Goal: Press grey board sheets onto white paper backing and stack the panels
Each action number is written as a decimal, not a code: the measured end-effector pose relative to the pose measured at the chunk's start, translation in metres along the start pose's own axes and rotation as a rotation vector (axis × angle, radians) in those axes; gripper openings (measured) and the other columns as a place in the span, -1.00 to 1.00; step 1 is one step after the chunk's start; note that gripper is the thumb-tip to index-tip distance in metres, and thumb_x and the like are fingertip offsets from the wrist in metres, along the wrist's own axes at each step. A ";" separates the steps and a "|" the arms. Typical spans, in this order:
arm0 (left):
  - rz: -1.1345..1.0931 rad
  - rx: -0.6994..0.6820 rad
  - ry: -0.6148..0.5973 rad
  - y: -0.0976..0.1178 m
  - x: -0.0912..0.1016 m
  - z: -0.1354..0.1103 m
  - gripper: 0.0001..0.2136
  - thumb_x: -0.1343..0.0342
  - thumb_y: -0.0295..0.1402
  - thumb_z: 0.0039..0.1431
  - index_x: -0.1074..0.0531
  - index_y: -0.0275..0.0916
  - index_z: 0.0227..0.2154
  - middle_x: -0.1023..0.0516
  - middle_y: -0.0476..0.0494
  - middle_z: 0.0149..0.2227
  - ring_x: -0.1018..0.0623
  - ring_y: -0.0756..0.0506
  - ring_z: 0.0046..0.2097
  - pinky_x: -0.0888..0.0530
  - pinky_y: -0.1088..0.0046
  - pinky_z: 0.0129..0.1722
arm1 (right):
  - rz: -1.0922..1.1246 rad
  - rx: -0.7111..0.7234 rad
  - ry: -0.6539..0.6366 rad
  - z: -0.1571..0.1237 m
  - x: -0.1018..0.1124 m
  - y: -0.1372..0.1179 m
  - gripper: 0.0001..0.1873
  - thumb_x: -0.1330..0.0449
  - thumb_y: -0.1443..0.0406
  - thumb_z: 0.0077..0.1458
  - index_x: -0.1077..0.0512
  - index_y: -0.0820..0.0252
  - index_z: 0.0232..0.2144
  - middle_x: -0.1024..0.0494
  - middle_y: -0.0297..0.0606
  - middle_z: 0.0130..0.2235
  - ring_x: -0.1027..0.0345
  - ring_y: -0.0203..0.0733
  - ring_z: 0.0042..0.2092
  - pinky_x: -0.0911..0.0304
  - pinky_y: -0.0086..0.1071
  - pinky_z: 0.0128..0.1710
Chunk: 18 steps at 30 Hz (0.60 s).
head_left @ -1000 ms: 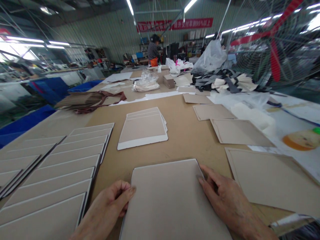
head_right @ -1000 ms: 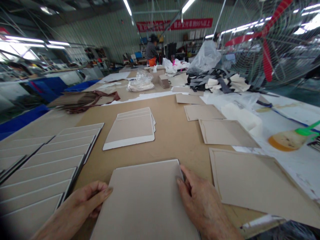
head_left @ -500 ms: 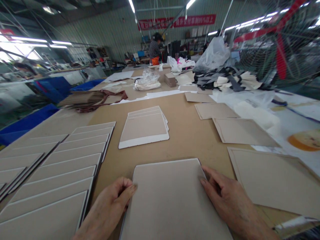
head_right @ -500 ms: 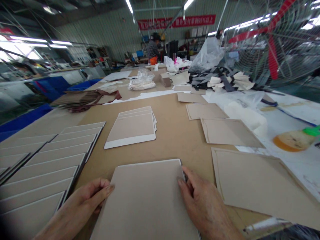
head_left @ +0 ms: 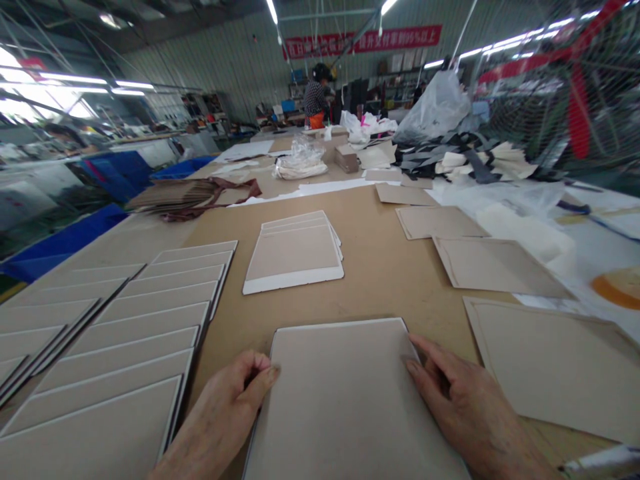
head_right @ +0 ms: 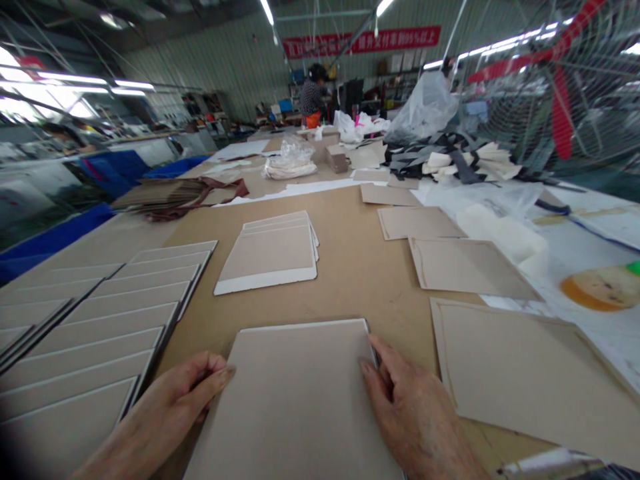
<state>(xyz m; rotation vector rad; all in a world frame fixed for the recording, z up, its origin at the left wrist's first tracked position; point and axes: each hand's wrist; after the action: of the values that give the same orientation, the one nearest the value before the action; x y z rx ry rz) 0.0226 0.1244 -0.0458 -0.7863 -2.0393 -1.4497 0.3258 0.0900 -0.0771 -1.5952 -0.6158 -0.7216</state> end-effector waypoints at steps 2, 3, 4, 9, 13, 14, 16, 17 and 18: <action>-0.005 -0.008 0.021 0.001 0.000 -0.001 -0.70 0.01 -0.02 0.05 -0.28 -0.15 -0.55 -0.26 0.07 -0.60 -0.29 -0.06 -0.50 -0.19 0.49 -0.49 | 0.001 0.011 0.017 -0.001 -0.001 0.001 -0.42 0.07 -0.02 0.21 -0.39 0.15 0.10 -0.47 -0.35 -0.48 -0.40 -0.11 -0.40 -0.24 -0.24 -0.35; 0.005 -0.013 0.031 0.002 0.000 -0.001 -0.70 0.01 -0.03 0.05 -0.29 -0.15 -0.55 -0.27 0.07 -0.60 -0.30 -0.06 -0.50 -0.19 0.48 -0.49 | 0.002 0.023 0.027 -0.001 -0.001 0.002 -0.42 0.06 -0.02 0.21 -0.40 0.16 0.09 -0.48 -0.34 -0.47 -0.41 -0.10 -0.39 -0.25 -0.24 -0.34; 0.017 -0.017 0.040 0.002 0.000 -0.001 -0.71 0.01 -0.04 0.05 -0.29 -0.16 -0.56 -0.28 0.06 -0.59 -0.31 -0.06 -0.49 -0.19 0.48 -0.49 | 0.000 0.035 0.042 -0.002 -0.002 0.003 -0.42 0.06 -0.02 0.21 -0.41 0.16 0.09 -0.50 -0.32 -0.45 -0.42 -0.09 -0.38 -0.26 -0.23 -0.33; 0.023 -0.008 0.031 0.001 -0.001 0.000 -0.69 0.05 -0.02 0.07 -0.29 -0.16 -0.54 -0.27 0.07 -0.59 -0.30 -0.06 -0.50 -0.18 0.48 -0.48 | -0.037 0.086 0.105 -0.003 -0.004 0.006 -0.42 0.06 -0.03 0.21 -0.46 0.17 0.04 -0.54 -0.27 -0.42 -0.46 -0.06 -0.35 -0.31 -0.23 -0.35; 0.049 -0.001 0.041 0.000 -0.002 0.002 -0.68 0.07 -0.01 0.05 -0.27 -0.16 -0.55 -0.27 0.07 -0.58 -0.30 -0.06 -0.48 -0.20 0.47 -0.47 | -0.045 0.111 0.125 0.000 -0.004 0.006 -0.42 0.04 -0.04 0.20 -0.47 0.18 0.04 -0.52 -0.32 -0.48 -0.44 -0.10 -0.43 -0.32 -0.26 -0.42; 0.058 0.002 0.039 0.001 -0.002 0.002 -0.69 0.08 -0.02 0.04 -0.27 -0.16 -0.55 -0.26 0.07 -0.58 -0.30 -0.06 -0.48 -0.19 0.46 -0.46 | -0.041 0.114 0.128 0.000 -0.004 0.006 -0.42 0.04 -0.03 0.19 -0.47 0.18 0.03 -0.52 -0.33 -0.49 -0.44 -0.11 -0.45 -0.32 -0.27 -0.43; 0.062 0.000 0.032 0.001 -0.002 0.002 -0.70 0.09 -0.03 0.04 -0.26 -0.16 -0.55 -0.25 0.07 -0.58 -0.30 -0.07 -0.48 -0.19 0.46 -0.46 | -0.032 0.115 0.133 0.000 -0.004 0.006 -0.42 0.04 -0.03 0.19 -0.47 0.18 0.03 -0.51 -0.34 -0.52 -0.44 -0.12 -0.47 -0.32 -0.29 -0.46; 0.061 -0.004 0.030 0.002 -0.002 0.002 -0.70 0.09 -0.04 0.04 -0.25 -0.16 -0.55 -0.24 0.07 -0.58 -0.30 -0.06 -0.48 -0.19 0.46 -0.46 | -0.029 0.117 0.125 -0.001 -0.004 0.006 -0.43 0.04 -0.03 0.19 -0.47 0.18 0.02 -0.51 -0.36 -0.53 -0.44 -0.13 -0.48 -0.32 -0.30 -0.47; 0.058 -0.005 0.029 0.002 -0.001 0.001 -0.71 0.10 -0.04 0.04 -0.25 -0.16 -0.55 -0.24 0.08 -0.59 -0.29 -0.06 -0.48 -0.18 0.46 -0.46 | -0.031 0.124 0.121 -0.001 -0.004 0.006 -0.43 0.04 -0.03 0.20 -0.46 0.19 0.02 -0.50 -0.37 -0.54 -0.44 -0.13 -0.49 -0.32 -0.31 -0.48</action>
<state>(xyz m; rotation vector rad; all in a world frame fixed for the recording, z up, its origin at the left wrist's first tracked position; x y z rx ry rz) 0.0247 0.1261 -0.0460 -0.8154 -1.9758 -1.4267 0.3277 0.0879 -0.0837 -1.4195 -0.5858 -0.7820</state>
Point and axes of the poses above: each hand's wrist, its own z-axis towards the middle knuckle, its own x-axis out of the back of the hand, y = z × x
